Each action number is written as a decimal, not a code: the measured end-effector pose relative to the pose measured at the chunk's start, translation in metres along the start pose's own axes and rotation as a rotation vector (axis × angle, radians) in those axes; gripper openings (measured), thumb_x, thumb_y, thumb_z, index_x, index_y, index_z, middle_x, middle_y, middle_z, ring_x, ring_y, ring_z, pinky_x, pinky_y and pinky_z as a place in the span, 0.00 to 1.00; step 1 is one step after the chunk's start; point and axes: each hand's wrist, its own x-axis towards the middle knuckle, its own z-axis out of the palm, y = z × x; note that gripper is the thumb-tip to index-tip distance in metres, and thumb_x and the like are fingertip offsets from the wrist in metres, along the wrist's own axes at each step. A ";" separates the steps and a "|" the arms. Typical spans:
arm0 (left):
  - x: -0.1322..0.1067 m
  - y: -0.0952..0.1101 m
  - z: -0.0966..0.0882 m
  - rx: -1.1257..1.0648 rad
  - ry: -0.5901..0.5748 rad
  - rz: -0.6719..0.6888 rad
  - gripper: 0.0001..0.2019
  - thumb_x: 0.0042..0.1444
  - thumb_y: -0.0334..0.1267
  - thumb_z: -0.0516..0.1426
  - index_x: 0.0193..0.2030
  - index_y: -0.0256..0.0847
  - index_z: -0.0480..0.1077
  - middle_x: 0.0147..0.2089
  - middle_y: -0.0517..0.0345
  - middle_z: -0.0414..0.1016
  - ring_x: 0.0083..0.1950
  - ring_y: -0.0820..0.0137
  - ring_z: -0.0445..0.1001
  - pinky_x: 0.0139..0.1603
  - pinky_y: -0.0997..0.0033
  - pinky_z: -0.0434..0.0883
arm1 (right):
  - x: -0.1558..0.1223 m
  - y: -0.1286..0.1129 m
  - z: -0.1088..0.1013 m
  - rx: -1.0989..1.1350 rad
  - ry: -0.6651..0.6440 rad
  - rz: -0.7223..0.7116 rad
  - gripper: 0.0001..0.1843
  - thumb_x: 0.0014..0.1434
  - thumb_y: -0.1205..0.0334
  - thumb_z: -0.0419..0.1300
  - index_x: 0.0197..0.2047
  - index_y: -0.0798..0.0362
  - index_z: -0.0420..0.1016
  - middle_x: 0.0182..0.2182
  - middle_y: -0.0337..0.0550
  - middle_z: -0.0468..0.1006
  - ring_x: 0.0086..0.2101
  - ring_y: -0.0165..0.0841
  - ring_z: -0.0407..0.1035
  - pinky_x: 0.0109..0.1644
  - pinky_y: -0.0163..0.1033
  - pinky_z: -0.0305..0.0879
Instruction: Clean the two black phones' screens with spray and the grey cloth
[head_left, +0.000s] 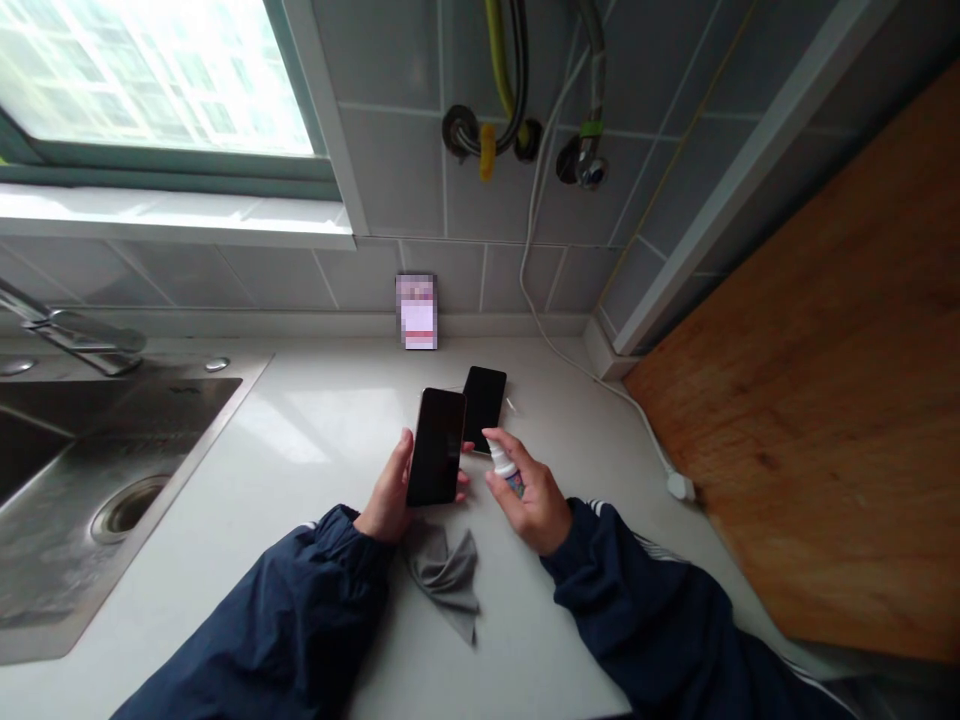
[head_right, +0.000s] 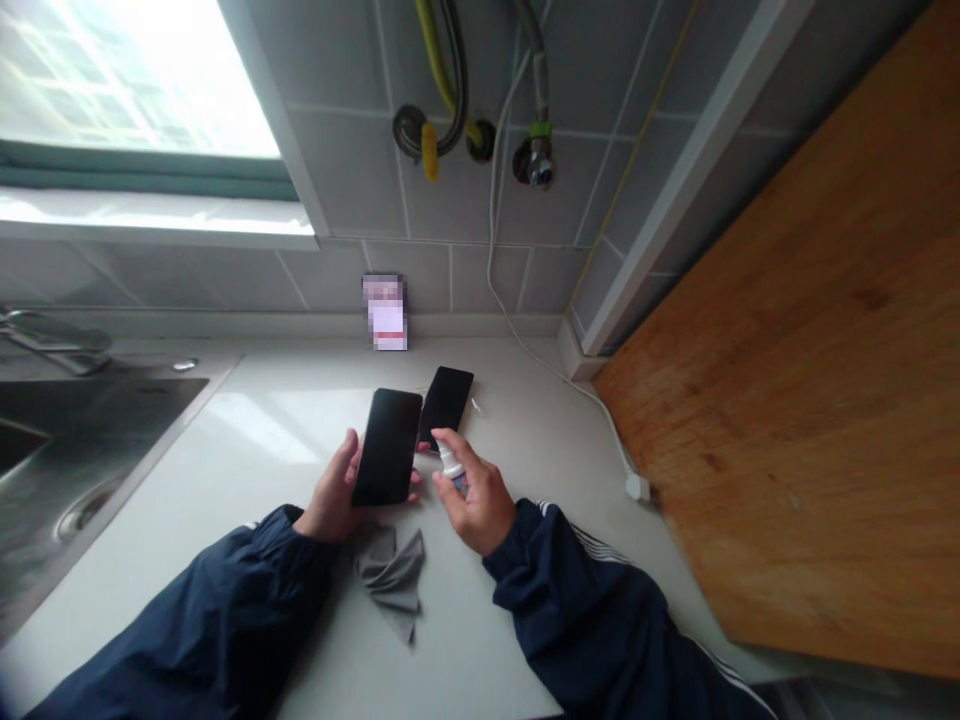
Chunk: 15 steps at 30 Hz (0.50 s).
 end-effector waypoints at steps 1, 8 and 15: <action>0.000 -0.003 -0.001 0.026 -0.007 -0.004 0.37 0.58 0.69 0.59 0.59 0.37 0.77 0.57 0.37 0.81 0.40 0.55 0.83 0.37 0.55 0.82 | 0.002 -0.001 0.002 -0.093 0.022 -0.081 0.26 0.68 0.59 0.60 0.68 0.43 0.68 0.46 0.46 0.82 0.36 0.37 0.77 0.45 0.44 0.78; 0.000 -0.015 -0.009 0.040 -0.091 0.042 0.38 0.62 0.67 0.57 0.68 0.42 0.70 0.49 0.41 0.83 0.44 0.53 0.84 0.40 0.59 0.80 | 0.015 0.006 0.009 -0.276 -0.048 -0.200 0.28 0.70 0.67 0.55 0.70 0.43 0.61 0.55 0.50 0.78 0.51 0.42 0.78 0.57 0.47 0.76; -0.002 -0.007 -0.005 0.044 -0.146 0.026 0.43 0.60 0.69 0.57 0.71 0.38 0.65 0.51 0.39 0.83 0.43 0.53 0.84 0.42 0.58 0.81 | 0.019 0.014 0.007 -0.263 0.126 -0.273 0.29 0.70 0.64 0.57 0.72 0.45 0.59 0.58 0.51 0.78 0.51 0.41 0.79 0.57 0.46 0.77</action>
